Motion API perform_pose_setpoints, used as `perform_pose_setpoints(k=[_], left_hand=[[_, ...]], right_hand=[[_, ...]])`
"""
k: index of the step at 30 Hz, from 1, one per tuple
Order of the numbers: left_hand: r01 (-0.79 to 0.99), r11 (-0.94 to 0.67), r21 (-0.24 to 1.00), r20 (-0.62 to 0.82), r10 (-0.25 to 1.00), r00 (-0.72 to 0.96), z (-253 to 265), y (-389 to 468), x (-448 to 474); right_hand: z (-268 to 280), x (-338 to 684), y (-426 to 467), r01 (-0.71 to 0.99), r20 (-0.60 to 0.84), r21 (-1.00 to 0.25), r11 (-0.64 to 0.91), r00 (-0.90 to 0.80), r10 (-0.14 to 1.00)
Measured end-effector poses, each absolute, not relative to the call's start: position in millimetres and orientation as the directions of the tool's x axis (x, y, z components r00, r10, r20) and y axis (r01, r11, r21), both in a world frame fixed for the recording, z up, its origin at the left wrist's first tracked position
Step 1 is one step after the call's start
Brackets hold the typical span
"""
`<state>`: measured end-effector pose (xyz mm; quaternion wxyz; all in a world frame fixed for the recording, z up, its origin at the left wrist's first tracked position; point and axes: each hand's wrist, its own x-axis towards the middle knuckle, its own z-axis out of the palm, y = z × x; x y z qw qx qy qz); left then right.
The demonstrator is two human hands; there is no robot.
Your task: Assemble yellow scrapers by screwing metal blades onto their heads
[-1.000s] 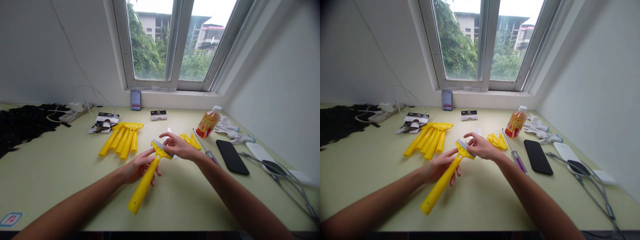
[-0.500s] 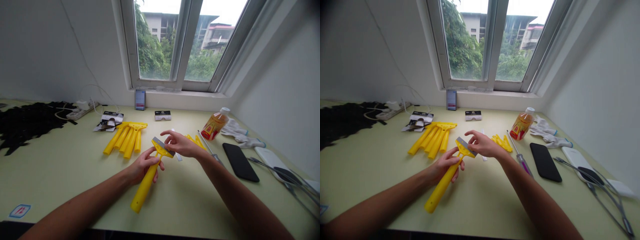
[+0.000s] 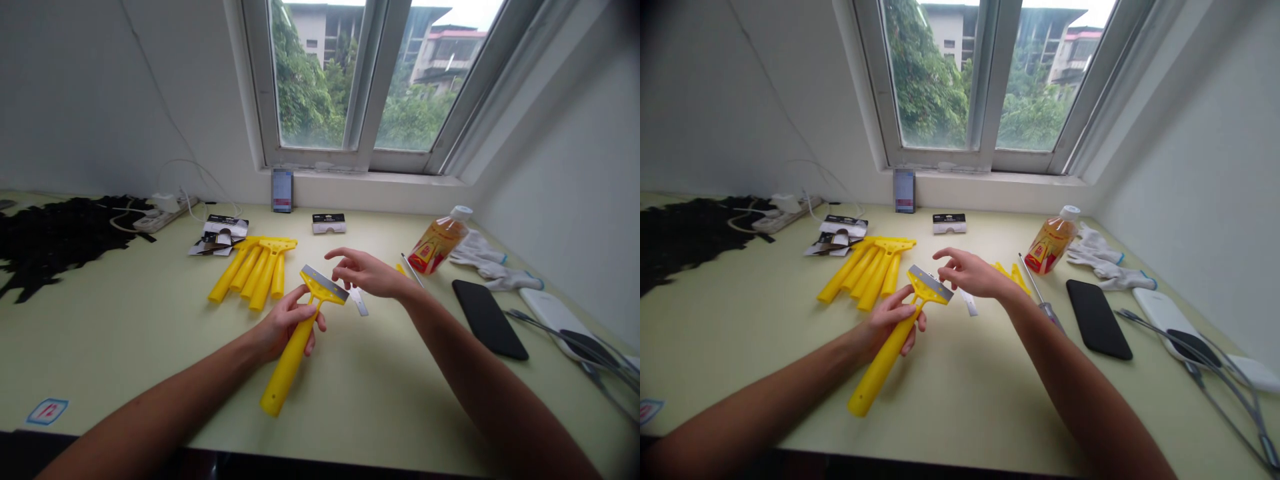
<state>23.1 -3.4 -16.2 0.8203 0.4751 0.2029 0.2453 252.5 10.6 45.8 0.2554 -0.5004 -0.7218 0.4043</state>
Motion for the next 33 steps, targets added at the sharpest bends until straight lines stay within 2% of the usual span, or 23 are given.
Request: perform_pose_setpoints(k=[3, 6, 9, 11, 14, 19, 23, 25, 28, 30, 33], left_hand=[[-0.224, 0.417, 0.881, -0.094, 0.618, 0.781, -14.5, -1.6, 21.3], [-0.235, 0.400, 0.886, -0.091, 0.646, 0.758, -12.6, 0.3, 19.8], [-0.240, 0.388, 0.890, -0.095, 0.671, 0.735, -11.9, 1.0, 19.7], [-0.240, 0.388, 0.890, -0.098, 0.675, 0.731, -12.8, 1.0, 20.2], [-0.238, 0.392, 0.889, -0.100, 0.671, 0.734, -15.2, 0.6, 21.1], [-0.225, 0.397, 0.890, -0.105, 0.660, 0.744, -16.6, 0.2, 21.2], [-0.209, 0.407, 0.889, -0.116, 0.643, 0.757, -16.4, -0.4, 21.2], [-0.207, 0.412, 0.887, -0.115, 0.632, 0.766, -16.5, -1.0, 21.4], [-0.203, 0.413, 0.888, -0.110, 0.620, 0.777, -16.8, -1.8, 21.9], [-0.199, 0.413, 0.889, -0.109, 0.612, 0.783, -17.2, -2.2, 22.1], [-0.193, 0.414, 0.890, -0.111, 0.605, 0.789, -17.8, -2.5, 22.2]], right_hand=[[55.7, 279.8, 14.3, 0.630, -0.019, -0.757, 0.172, -0.285, 0.958], [62.6, 313.6, 17.5, 0.872, -0.081, -0.485, 0.064, -0.118, 0.990], [58.3, 339.1, 19.6, 0.969, -0.223, -0.240, -0.064, 0.009, 0.975], [48.8, 348.0, 21.6, 0.978, -0.297, -0.183, -0.104, 0.045, 0.954], [33.3, 352.2, 26.1, 0.983, -0.329, -0.127, -0.132, 0.084, 0.940], [33.3, 352.8, 28.3, 0.984, -0.321, -0.126, -0.123, 0.077, 0.944], [55.2, 345.9, 21.1, 0.984, -0.224, -0.156, -0.090, 0.054, 0.973], [66.5, 337.3, 15.7, 0.971, -0.137, -0.237, -0.021, -0.012, 0.991], [77.9, 320.7, 7.5, 0.876, -0.017, -0.468, 0.121, -0.146, 0.989], [81.4, 310.0, 3.1, 0.802, 0.011, -0.577, 0.156, -0.184, 0.983], [83.2, 298.0, -0.7, 0.787, 0.053, -0.589, 0.186, -0.193, 0.980]])
